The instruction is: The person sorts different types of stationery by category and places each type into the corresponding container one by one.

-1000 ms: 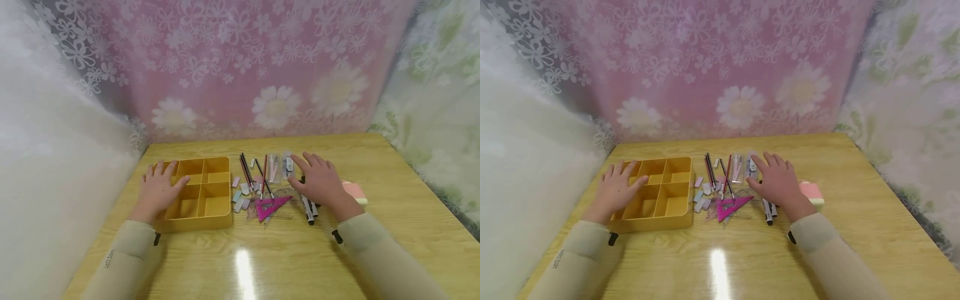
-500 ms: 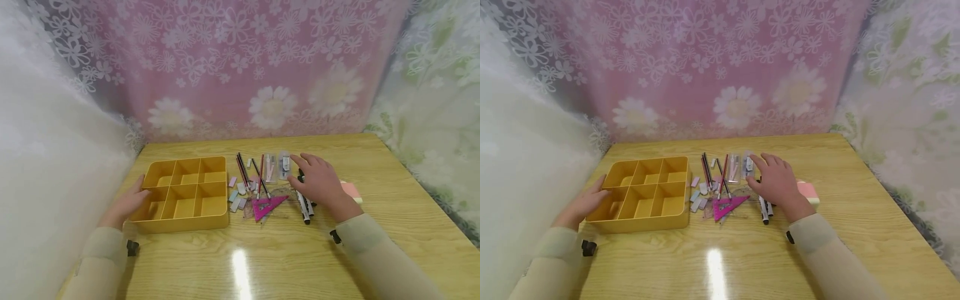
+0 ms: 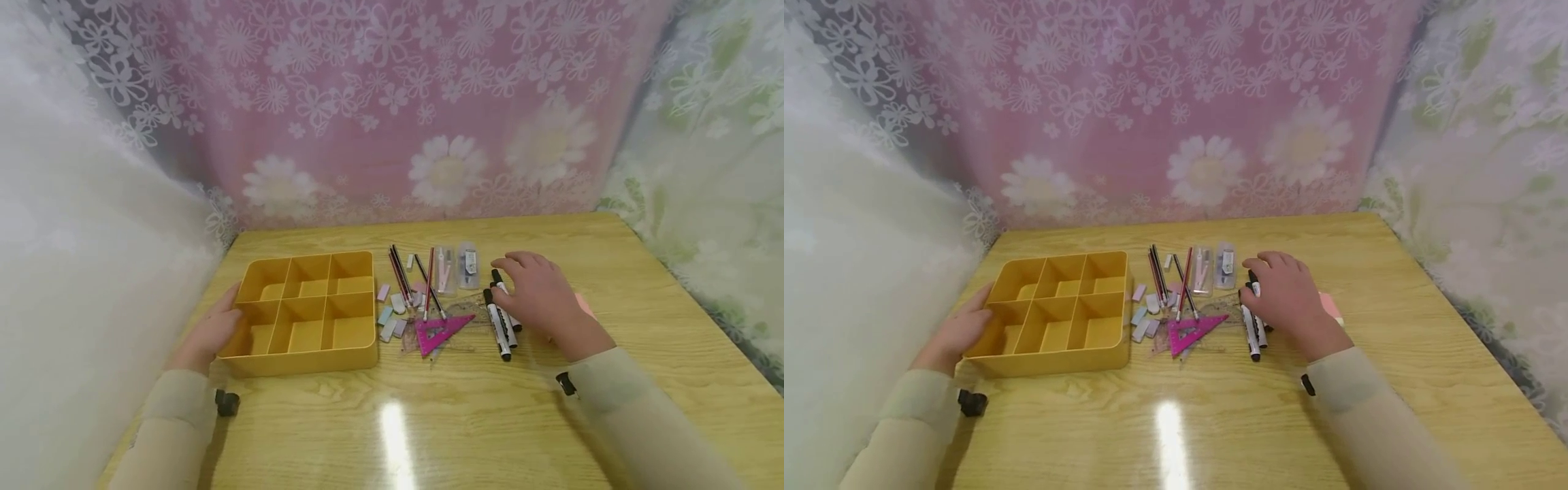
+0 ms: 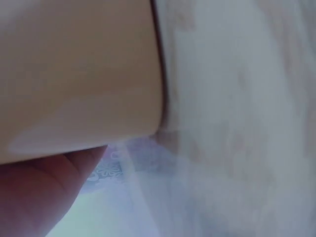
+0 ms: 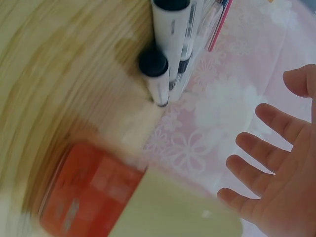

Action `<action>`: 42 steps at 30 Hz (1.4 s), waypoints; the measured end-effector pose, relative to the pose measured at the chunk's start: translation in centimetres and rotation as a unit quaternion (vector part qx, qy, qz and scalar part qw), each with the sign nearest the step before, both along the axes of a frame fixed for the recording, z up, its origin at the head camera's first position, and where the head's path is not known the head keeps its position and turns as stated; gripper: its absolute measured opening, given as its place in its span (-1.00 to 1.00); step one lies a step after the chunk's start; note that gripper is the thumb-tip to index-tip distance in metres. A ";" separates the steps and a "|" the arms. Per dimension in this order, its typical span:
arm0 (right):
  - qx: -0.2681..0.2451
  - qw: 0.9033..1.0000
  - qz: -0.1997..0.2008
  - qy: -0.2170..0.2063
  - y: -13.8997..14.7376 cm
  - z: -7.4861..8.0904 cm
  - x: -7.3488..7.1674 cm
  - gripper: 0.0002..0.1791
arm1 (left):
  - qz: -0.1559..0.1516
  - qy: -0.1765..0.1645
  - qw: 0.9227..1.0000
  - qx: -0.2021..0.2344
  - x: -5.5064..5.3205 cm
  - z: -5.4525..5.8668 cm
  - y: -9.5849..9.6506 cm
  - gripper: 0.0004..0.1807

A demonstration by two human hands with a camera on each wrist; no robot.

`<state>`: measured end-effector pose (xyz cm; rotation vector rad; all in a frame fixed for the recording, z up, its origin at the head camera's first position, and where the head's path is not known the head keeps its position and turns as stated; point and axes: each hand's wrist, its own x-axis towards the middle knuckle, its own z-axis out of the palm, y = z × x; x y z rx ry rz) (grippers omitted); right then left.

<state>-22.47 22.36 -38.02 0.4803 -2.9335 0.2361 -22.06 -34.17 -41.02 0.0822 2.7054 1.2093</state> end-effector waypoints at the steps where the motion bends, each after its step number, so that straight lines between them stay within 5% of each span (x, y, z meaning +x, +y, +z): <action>1: 0.002 1.000 -0.001 -0.002 0.3 0.1 0.0 -0.41 | 0.001 0.001 1.000 0.000 0.0 0.0 0.0 -0.28; 13: 0.011 0.995 -0.028 -0.094 5.4 0.6 0.2 -0.29 | 0.008 0.013 0.999 0.041 0.6 -0.4 0.1 -0.29; 29: -0.052 0.975 0.016 -0.216 8.4 -0.2 1.3 -0.03 | 0.024 0.018 0.999 0.027 0.2 -0.3 0.2 -0.28; 42: -0.098 0.983 -0.006 -0.158 6.3 1.4 0.1 0.11 | 0.023 0.010 0.999 0.020 -0.1 0.1 0.3 -0.27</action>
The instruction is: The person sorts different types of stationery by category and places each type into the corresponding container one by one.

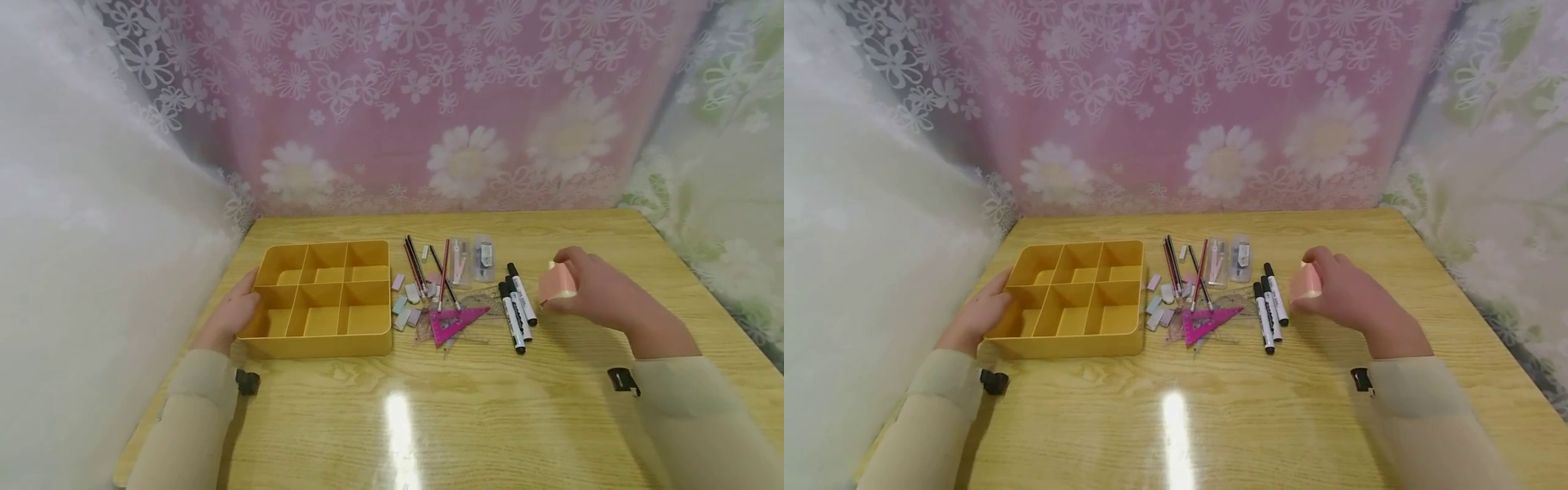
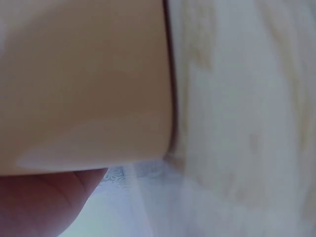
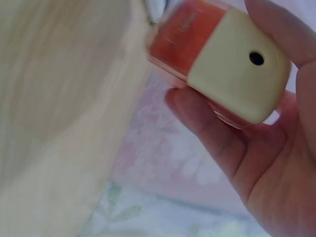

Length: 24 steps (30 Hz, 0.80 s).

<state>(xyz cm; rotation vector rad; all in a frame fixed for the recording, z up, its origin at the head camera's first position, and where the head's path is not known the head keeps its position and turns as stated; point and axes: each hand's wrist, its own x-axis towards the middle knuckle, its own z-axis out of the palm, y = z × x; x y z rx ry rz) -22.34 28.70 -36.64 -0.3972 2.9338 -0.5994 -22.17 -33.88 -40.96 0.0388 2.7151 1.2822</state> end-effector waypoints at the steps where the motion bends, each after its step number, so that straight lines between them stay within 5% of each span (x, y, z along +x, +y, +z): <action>1: 0.000 1.000 -0.003 0.008 -0.6 0.3 -0.1 0.11 | -0.001 -0.002 1.000 -0.002 -0.1 0.1 0.1 -0.27; 15: -0.024 0.997 0.060 0.050 -12.5 3.7 -3.1 0.05 | 0.001 0.004 1.000 -0.015 -0.2 0.1 0.5 -0.26; 24: -0.009 0.992 0.121 0.043 -19.0 6.1 -2.9 0.07 | -0.004 0.000 1.000 -0.017 -0.1 0.0 0.3 -0.27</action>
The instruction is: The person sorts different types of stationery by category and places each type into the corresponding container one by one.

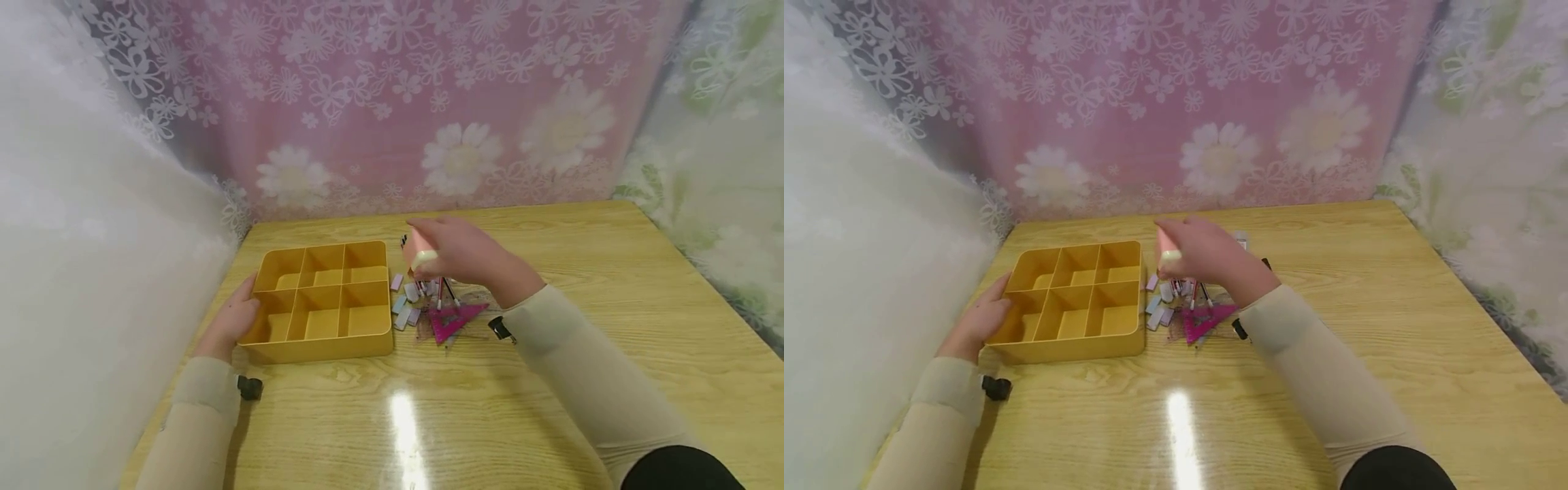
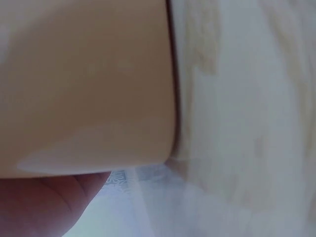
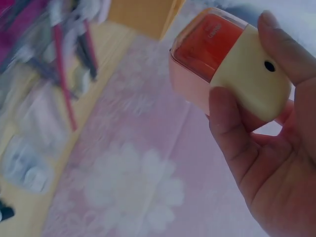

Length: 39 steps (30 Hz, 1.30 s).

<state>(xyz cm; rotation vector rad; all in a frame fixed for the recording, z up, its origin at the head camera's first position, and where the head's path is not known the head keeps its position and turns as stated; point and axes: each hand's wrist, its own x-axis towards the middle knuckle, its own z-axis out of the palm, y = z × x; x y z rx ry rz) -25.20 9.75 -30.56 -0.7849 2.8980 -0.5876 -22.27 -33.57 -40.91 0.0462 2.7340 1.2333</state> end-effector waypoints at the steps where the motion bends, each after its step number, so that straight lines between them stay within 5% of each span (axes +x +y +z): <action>1: 0.002 1.000 0.006 -0.004 -0.7 0.3 0.1 0.08 | 0.000 0.000 1.000 -0.002 0.1 0.0 0.0 -0.27; 12: 0.021 0.994 0.107 -0.014 -6.4 1.4 1.2 0.04 | 0.005 -0.015 1.000 -0.005 0.3 -0.2 -0.1 -0.26; 23: -0.008 0.988 0.151 0.006 -13.1 0.8 2.8 -0.04 | 0.013 -0.007 1.000 0.002 0.0 -0.1 0.2 -0.25; 30: -0.028 0.988 0.149 0.025 -17.1 -0.5 3.8 -0.16 | 0.013 -0.011 0.999 0.032 0.1 -0.4 0.0 -0.22; 39: 0.013 0.987 0.144 0.064 -20.1 -2.2 4.7 -0.22 | -0.009 0.014 0.997 0.069 0.2 -0.7 -0.1 -0.31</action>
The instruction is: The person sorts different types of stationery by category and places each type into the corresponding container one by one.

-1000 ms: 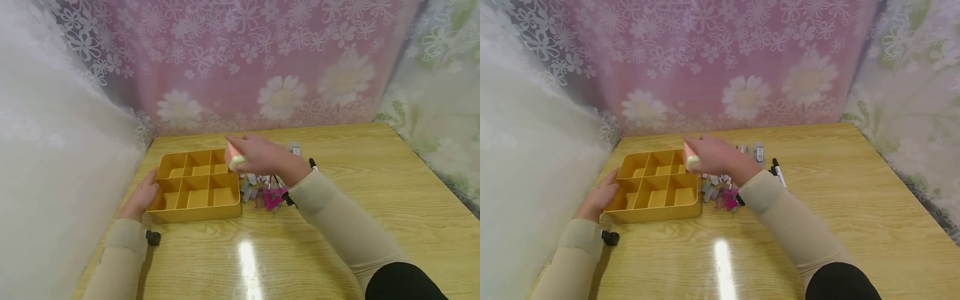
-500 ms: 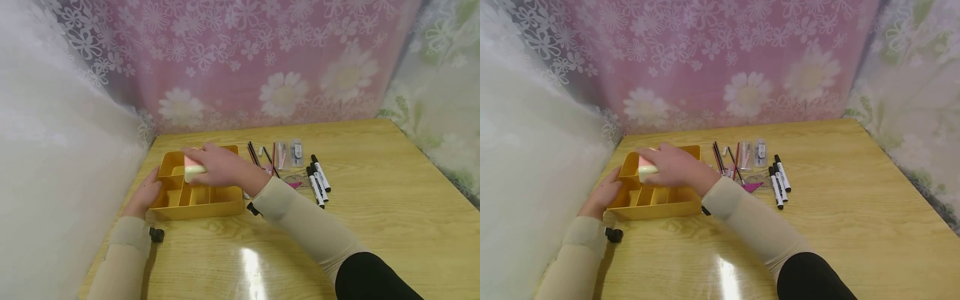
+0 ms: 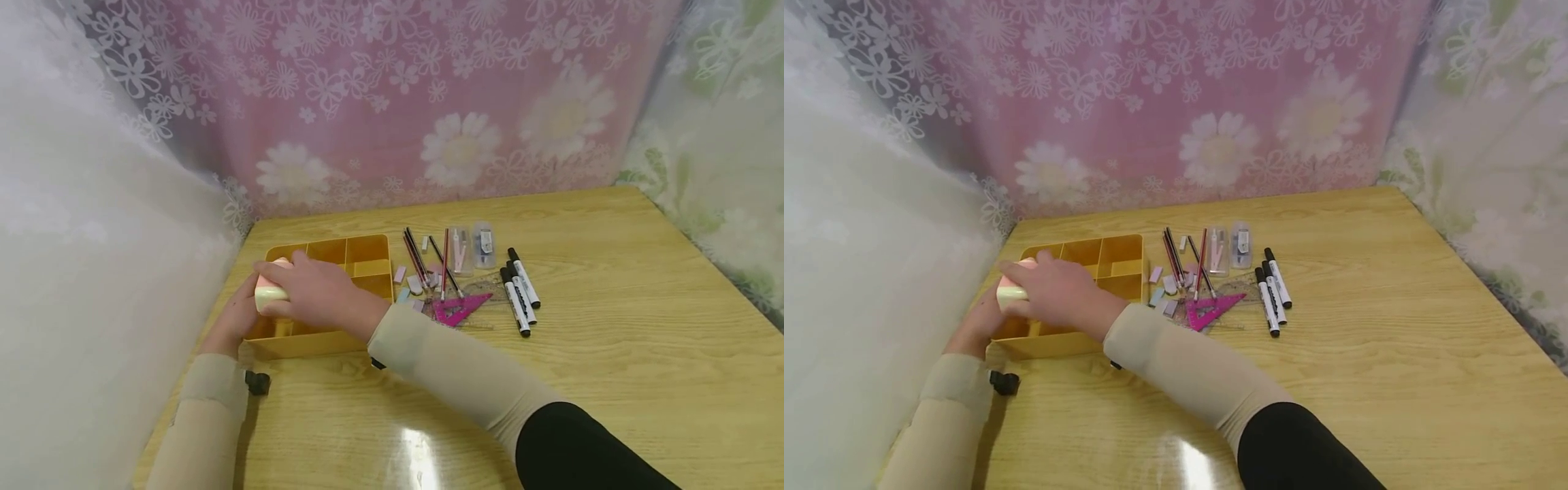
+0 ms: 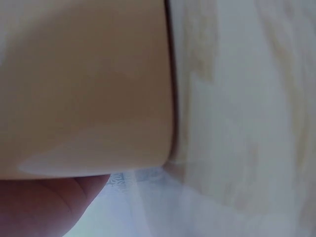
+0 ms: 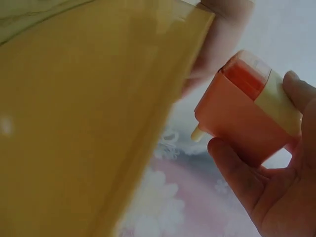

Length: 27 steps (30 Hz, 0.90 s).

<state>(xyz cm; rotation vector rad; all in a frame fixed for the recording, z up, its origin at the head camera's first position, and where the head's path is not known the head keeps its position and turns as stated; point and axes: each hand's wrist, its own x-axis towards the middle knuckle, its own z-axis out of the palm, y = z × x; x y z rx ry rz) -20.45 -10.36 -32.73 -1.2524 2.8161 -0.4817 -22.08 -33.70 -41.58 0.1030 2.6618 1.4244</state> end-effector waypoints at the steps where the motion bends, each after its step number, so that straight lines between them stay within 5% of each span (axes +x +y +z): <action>1: 0.003 1.000 -0.005 0.010 -0.2 -0.2 0.0 -0.23 | 0.000 -0.001 1.000 0.005 -0.1 0.1 0.1 -0.31; 8: 0.038 0.996 -0.035 0.077 -1.1 -1.6 0.2 -0.27 | -0.003 -0.006 1.000 0.021 -0.1 0.1 0.1 -0.43; 14: 0.031 0.995 -0.037 0.085 -1.7 -2.2 0.4 -0.29 | 0.003 -0.005 1.000 0.004 0.5 0.3 0.1 -0.48; 22: 0.057 0.995 -0.031 0.071 -2.9 -3.0 1.7 -0.21 | -0.028 0.051 0.995 -0.076 1.1 0.2 -0.6 -0.07; 27: 0.105 0.988 -0.047 0.108 -3.2 -3.8 1.8 -0.23 | -0.010 -0.008 1.000 -0.009 0.6 0.1 -0.1 -0.28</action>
